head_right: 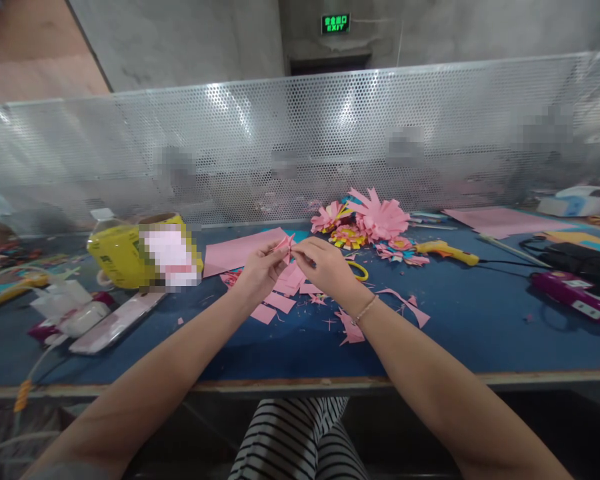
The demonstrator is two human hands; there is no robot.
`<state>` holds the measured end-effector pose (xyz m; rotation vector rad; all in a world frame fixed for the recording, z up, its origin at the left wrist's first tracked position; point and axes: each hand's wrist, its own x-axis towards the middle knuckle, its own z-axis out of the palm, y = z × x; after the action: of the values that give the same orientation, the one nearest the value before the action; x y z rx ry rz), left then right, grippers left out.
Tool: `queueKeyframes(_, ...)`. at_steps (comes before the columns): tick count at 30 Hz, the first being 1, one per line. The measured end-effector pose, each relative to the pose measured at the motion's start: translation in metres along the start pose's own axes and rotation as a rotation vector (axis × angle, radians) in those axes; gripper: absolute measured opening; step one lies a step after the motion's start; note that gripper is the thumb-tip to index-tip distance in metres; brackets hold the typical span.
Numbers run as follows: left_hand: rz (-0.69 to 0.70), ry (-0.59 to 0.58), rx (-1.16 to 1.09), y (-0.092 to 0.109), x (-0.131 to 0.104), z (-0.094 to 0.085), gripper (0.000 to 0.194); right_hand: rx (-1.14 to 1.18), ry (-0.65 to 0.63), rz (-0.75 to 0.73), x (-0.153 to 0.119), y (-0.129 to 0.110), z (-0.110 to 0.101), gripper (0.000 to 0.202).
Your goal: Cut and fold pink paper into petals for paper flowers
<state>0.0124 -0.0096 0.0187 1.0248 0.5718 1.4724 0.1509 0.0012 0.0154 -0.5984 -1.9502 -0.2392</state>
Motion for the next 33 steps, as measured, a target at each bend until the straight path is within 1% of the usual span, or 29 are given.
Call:
queueKeyframes(3, 0.002, 0.000, -0.029, 0.001, 0.000, -0.001, 0.016, -0.006, -0.026, -0.066, -0.002, 0.003, 0.001, 0.018)
queueKeyframes(5, -0.004, 0.005, -0.030, 0.001, 0.001, -0.001, 0.016, -0.012, -0.039, -0.085, -0.003, 0.004, 0.001, 0.020)
queueKeyframes(8, -0.007, 0.029, -0.020, 0.001, 0.000, -0.001, 0.016, -0.017, -0.049, -0.088, -0.004, 0.003, 0.002, 0.022)
queueKeyframes(13, 0.018, 0.046, -0.051, 0.001, 0.000, 0.000, 0.016, 0.022, -0.003, -0.069, -0.004, 0.000, 0.006, 0.023)
queueKeyframes(15, 0.027, 0.033, -0.082, 0.001, 0.001, 0.000, 0.016, 0.070, 0.004, -0.031, -0.004, 0.000, 0.006, 0.023)
queueKeyframes(19, 0.021, 0.011, -0.131, 0.000, 0.004, -0.003, 0.014, 0.168, -0.023, 0.044, 0.000, -0.002, 0.005, 0.022)
queueKeyframes(22, 0.043, 0.011, -0.132, -0.001, 0.007, -0.005, 0.018, 0.277, -0.012, 0.161, 0.003, -0.005, 0.003, 0.020)
queueKeyframes(24, 0.083, 0.001, -0.107, -0.001, 0.007, -0.006, 0.022, 0.388, -0.003, 0.251, 0.004, -0.006, 0.004, 0.020)
queueKeyframes(27, 0.148, -0.012, -0.048, -0.001, 0.007, -0.006, 0.025, 0.531, -0.010, 0.338, 0.004, -0.007, 0.005, 0.020)
queueKeyframes(33, 0.234, 0.023, 0.063, -0.001, 0.007, -0.006, 0.028, 0.662, -0.039, 0.465, 0.005, -0.008, 0.006, 0.019)
